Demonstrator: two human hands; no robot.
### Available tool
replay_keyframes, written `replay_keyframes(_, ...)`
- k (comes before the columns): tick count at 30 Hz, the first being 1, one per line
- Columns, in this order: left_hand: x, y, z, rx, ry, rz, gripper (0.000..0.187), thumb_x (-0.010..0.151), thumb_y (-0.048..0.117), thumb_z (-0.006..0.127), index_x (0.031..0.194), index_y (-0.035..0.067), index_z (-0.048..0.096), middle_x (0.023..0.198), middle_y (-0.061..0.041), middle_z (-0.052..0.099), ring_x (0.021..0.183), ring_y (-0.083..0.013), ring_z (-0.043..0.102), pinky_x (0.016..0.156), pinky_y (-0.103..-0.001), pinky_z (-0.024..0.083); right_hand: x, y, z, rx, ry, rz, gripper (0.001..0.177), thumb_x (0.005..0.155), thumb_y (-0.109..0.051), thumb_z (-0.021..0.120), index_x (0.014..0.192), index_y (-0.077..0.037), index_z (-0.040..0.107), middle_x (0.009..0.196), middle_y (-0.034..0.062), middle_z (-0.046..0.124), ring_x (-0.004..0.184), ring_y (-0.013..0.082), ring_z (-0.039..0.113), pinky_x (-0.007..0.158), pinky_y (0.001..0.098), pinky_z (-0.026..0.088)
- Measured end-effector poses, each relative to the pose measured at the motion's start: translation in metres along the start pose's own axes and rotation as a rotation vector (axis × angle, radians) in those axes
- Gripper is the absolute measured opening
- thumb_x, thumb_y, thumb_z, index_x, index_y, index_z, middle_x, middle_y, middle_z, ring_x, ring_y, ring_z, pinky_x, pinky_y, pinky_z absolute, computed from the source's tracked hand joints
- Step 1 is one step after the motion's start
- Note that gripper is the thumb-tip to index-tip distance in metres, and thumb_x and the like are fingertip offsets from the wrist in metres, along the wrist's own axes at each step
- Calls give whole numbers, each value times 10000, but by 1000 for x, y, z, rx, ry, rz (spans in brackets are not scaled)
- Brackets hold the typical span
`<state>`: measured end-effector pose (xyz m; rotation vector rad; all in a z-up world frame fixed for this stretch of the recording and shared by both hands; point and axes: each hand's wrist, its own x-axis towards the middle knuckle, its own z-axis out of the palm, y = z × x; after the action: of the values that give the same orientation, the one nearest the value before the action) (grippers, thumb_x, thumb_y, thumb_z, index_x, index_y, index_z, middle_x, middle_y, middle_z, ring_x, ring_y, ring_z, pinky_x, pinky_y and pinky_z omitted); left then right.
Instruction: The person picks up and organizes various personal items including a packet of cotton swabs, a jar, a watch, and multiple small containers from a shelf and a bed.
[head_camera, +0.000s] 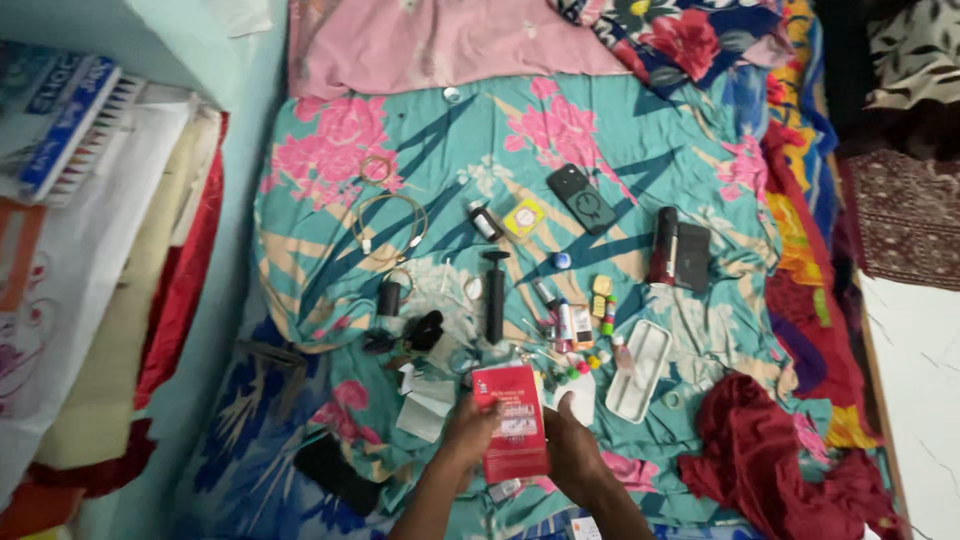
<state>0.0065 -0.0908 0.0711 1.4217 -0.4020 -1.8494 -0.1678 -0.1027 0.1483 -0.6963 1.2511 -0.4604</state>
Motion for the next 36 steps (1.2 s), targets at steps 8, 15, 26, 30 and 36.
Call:
replay_keyframes(8,-5,-18,44,-35,-26,65,265,950,103,638,1204,28,625,1004,-97,742,865,-193,724,725,-386,606,-15,32,-54,94,99,-29,573,1027,-488,422,1205,6,651,1043,108,749,961,217,710,875,444,601)
replay_keyframes(15,-18,-32,49,-81,68,-64,323,943,77,618,1260,76,554,1065,-100,710,899,-196,709,757,-391,608,-22,204,-140,-1157,-54,-159,573,745,-281,723,1311,-218,659,1304,103,651,1141,345,624,865,482,536)
replay_keyframes(26,-43,-20,26,97,111,-75,383,956,153,594,1332,170,521,1121,-40,712,977,-146,687,845,-341,567,-23,230,-140,-1428,167,147,527,750,-419,842,1241,-306,689,1267,121,629,1203,428,579,982,566,504)
replay_keyframes(30,-34,-40,-2,198,177,26,321,966,189,667,1252,69,588,1078,-80,726,927,-164,670,816,-361,568,-6,176,-93,-850,613,39,614,875,-510,684,1407,-226,567,1322,188,638,1228,445,609,1012,562,491)
replay_keyframes(36,-32,-51,-48,26,379,108,339,939,175,651,1261,111,564,1062,-63,723,901,-156,692,787,-348,580,25,90,23,-778,460,-109,582,951,-534,600,1423,-194,611,1353,230,638,1249,407,611,1026,531,484)
